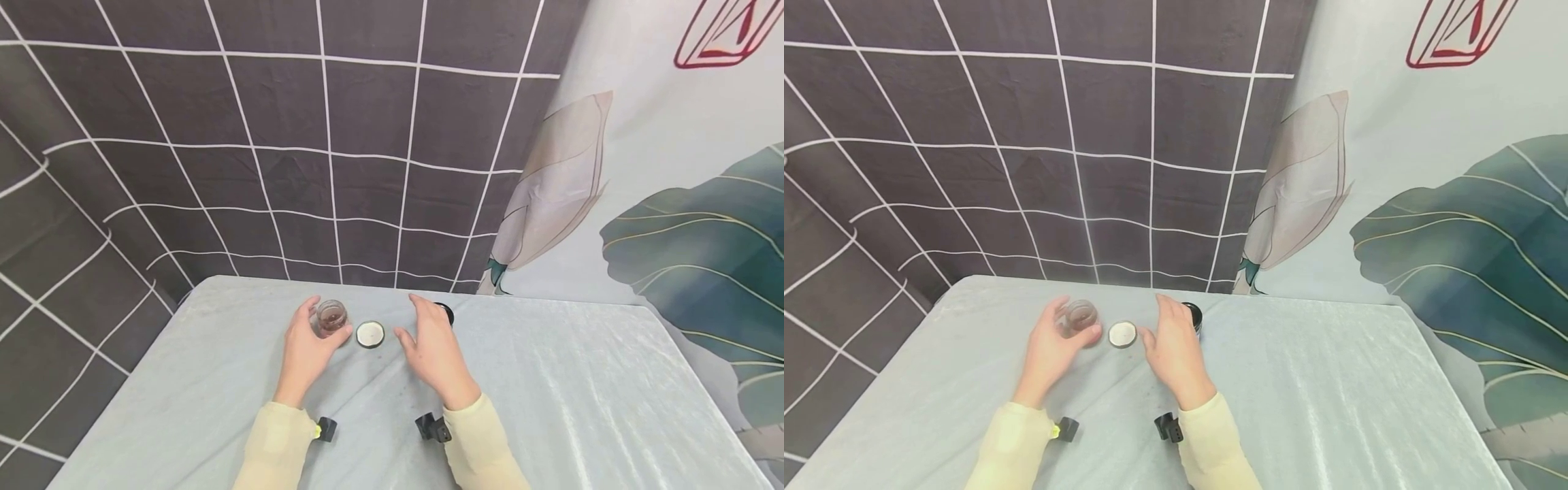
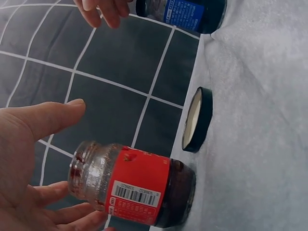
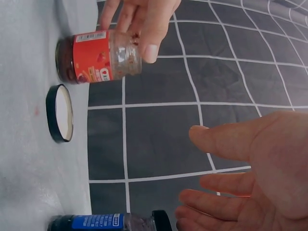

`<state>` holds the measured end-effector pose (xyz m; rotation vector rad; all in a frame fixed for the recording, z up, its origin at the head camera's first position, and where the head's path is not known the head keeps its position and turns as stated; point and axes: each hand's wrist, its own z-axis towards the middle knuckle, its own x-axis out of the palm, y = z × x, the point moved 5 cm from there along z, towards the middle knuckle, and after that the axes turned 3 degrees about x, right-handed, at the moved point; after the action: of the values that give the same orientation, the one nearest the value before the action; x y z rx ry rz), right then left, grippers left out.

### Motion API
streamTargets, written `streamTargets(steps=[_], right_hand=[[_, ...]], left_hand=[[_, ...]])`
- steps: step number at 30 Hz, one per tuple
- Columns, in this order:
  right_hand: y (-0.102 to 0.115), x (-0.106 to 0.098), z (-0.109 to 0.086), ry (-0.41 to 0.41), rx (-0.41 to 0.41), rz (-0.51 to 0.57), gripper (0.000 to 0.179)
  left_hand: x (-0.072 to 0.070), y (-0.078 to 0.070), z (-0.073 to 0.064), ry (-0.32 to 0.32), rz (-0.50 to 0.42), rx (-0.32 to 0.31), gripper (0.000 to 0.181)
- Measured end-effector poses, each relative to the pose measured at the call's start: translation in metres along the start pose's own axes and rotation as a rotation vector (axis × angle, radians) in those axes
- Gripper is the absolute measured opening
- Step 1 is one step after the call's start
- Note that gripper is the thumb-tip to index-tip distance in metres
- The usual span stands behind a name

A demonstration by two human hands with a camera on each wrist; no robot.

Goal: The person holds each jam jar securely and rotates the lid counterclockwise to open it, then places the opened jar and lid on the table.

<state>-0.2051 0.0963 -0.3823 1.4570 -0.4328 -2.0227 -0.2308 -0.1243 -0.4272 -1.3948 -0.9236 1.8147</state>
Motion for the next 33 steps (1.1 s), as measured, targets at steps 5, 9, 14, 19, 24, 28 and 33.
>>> streamTargets(steps=[5,9,14,19,24,28,33], right_hand=[[-0.001,-0.003,-0.001,-0.005,0.0,0.0,0.057],[-0.002,-0.006,-0.002,-0.014,-0.002,0.012,0.057],[-0.006,-0.01,-0.003,-0.021,-0.005,0.02,0.056],[-0.008,-0.013,-0.003,-0.021,0.001,0.017,0.056],[-0.009,-0.015,-0.002,-0.026,0.011,0.01,0.057],[-0.011,-0.016,-0.001,-0.023,0.02,0.009,0.057],[-0.012,-0.016,-0.001,-0.008,0.029,0.007,0.058]], left_hand=[[-0.002,-0.005,-0.002,-0.001,-0.003,0.009,0.084],[-0.003,-0.008,-0.003,-0.008,0.002,0.024,0.084],[-0.003,-0.015,-0.005,-0.026,-0.004,0.074,0.084],[-0.002,-0.021,-0.008,-0.018,-0.015,0.099,0.083],[-0.001,-0.024,-0.009,-0.01,-0.027,0.092,0.084],[-0.001,-0.025,-0.009,-0.01,-0.035,0.101,0.084],[-0.002,-0.028,-0.01,-0.022,-0.041,0.125,0.083]])
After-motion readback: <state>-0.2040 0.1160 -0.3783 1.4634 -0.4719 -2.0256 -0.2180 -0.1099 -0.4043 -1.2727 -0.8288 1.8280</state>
